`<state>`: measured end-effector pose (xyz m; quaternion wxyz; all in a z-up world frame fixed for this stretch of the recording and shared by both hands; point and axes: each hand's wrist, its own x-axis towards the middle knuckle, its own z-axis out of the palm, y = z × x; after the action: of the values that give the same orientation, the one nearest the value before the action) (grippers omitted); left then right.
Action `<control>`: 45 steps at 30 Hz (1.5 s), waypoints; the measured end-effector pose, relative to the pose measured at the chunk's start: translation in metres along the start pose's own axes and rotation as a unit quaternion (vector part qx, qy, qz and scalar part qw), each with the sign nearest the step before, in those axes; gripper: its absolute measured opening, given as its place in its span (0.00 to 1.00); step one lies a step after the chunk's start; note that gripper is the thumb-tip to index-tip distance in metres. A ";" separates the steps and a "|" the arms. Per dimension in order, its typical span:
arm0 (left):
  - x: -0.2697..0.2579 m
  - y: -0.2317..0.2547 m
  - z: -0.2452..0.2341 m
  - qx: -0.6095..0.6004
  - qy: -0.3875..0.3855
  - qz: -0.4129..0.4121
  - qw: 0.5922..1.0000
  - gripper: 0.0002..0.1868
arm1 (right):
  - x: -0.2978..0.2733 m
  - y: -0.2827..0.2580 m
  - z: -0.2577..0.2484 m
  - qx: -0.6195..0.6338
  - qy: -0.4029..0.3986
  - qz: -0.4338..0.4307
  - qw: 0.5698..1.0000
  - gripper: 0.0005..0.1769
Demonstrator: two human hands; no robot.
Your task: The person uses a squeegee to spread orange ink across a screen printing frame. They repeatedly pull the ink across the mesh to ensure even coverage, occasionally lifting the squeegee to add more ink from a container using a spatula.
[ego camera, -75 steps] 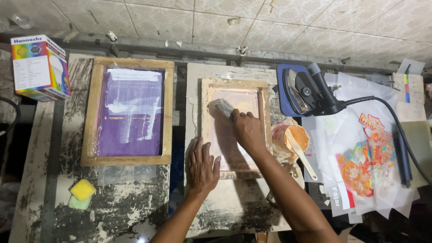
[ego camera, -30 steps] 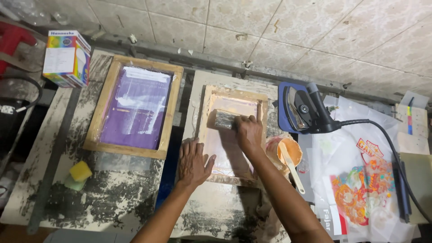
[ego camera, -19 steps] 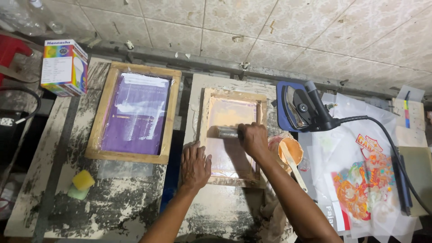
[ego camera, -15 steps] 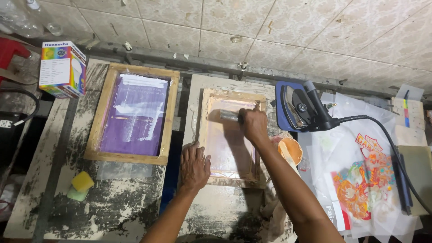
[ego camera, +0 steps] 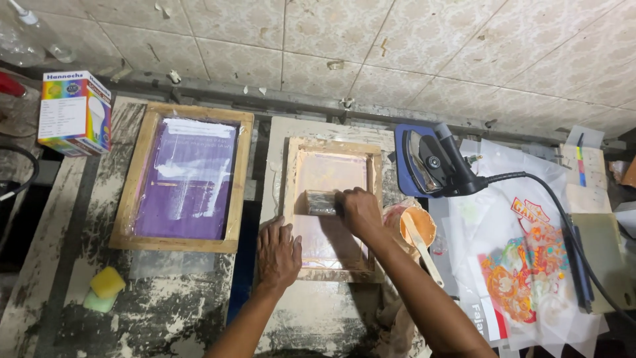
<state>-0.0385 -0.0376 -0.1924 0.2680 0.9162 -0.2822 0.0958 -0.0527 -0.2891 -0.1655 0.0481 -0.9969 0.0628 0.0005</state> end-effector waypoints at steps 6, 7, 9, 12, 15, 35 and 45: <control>0.002 0.000 0.000 -0.008 0.014 0.000 1.000 0.16 | 0.019 0.019 0.017 -0.021 0.100 0.036 0.994 0.02; 0.001 0.001 -0.001 -0.007 0.013 -0.001 1.000 0.16 | 0.020 0.011 0.020 -0.020 0.099 0.035 0.994 0.02; 0.002 0.002 -0.002 -0.006 0.015 0.004 1.000 0.17 | 0.019 -0.004 0.025 -0.042 0.155 0.013 0.987 0.01; -0.001 -0.003 0.005 -0.002 0.014 0.004 1.000 0.18 | -0.007 -0.001 0.049 -0.041 0.176 -0.022 0.983 0.03; 0.002 0.000 0.005 -0.003 0.014 -0.006 1.000 0.18 | -0.019 -0.001 0.030 0.003 0.109 -0.002 0.994 0.04; 0.006 0.001 -0.001 -0.015 -0.002 -0.014 1.000 0.17 | -0.003 0.006 0.016 -0.002 0.052 -0.011 0.999 0.03; 0.002 -0.001 0.003 -0.005 0.009 -0.009 1.000 0.17 | 0.020 0.002 0.034 -0.015 0.168 0.025 0.985 0.03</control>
<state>-0.0364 -0.0396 -0.1951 0.2763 0.9163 -0.2722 0.1001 -0.0332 -0.2898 -0.2001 0.0221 -0.9815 0.0951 -0.1649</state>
